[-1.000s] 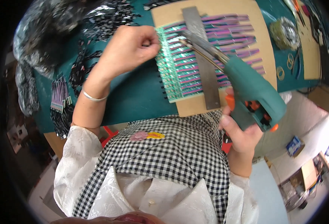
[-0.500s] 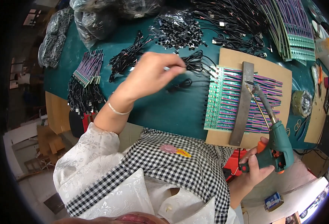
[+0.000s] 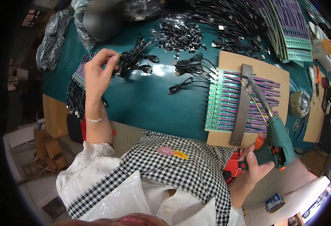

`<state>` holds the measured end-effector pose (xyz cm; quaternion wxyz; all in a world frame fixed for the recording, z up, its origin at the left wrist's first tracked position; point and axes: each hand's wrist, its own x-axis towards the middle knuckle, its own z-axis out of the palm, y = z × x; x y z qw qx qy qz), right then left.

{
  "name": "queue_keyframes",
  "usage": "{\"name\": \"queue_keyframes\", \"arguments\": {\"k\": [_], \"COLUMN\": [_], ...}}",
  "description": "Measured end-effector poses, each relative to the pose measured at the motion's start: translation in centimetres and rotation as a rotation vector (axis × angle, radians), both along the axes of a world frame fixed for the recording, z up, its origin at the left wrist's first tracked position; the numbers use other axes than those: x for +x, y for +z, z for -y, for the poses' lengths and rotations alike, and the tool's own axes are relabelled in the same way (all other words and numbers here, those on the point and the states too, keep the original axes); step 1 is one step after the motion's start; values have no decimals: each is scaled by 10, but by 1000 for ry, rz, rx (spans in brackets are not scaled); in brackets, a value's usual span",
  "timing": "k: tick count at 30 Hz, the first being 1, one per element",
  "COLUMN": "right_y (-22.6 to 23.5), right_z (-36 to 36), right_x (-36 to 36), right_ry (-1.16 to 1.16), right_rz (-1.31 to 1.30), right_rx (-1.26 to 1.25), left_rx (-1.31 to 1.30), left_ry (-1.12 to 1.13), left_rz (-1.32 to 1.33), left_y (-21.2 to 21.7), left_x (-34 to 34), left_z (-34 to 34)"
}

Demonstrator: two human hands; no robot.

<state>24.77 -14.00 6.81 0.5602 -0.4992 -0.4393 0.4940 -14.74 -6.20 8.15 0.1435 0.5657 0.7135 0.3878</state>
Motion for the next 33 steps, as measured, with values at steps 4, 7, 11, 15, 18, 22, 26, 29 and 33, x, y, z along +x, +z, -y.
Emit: {"name": "queue_keyframes", "arguments": {"k": [4,7,11,15,18,22,26,29,33], "right_y": [-4,-5,-4,-9,-9,-5,-5,-5,-5], "right_z": [1,-9,-17,-17,-14,-14,-11,-11,-12], "right_x": [-13,-25,-43,-47,-42,-36,-37,-38,-38], "right_ry": [-88,-103,40,36,15,40,31,5,28], "right_rz": [-14,-2,-87,-146,-76,0,-95,-41,62], "right_rx": [-14,-28,56,69,38,75,33,21,20], "left_rx": [30,-103,-284,-307,-311,-404,-443,-389,-311], "left_ry": [-324,-607,-867,-910,-1013,-1072,-1048,-1034,-1019], "left_rz": [106,302,391,480,455,538,558,552,513], "left_y": [19,15,5,-3,-2,-4,-5,-6,-9], "left_x": [55,109,151,176,184,184,184,185,185], "left_z": [9,9,9,14,11,11,13,15,17]}}
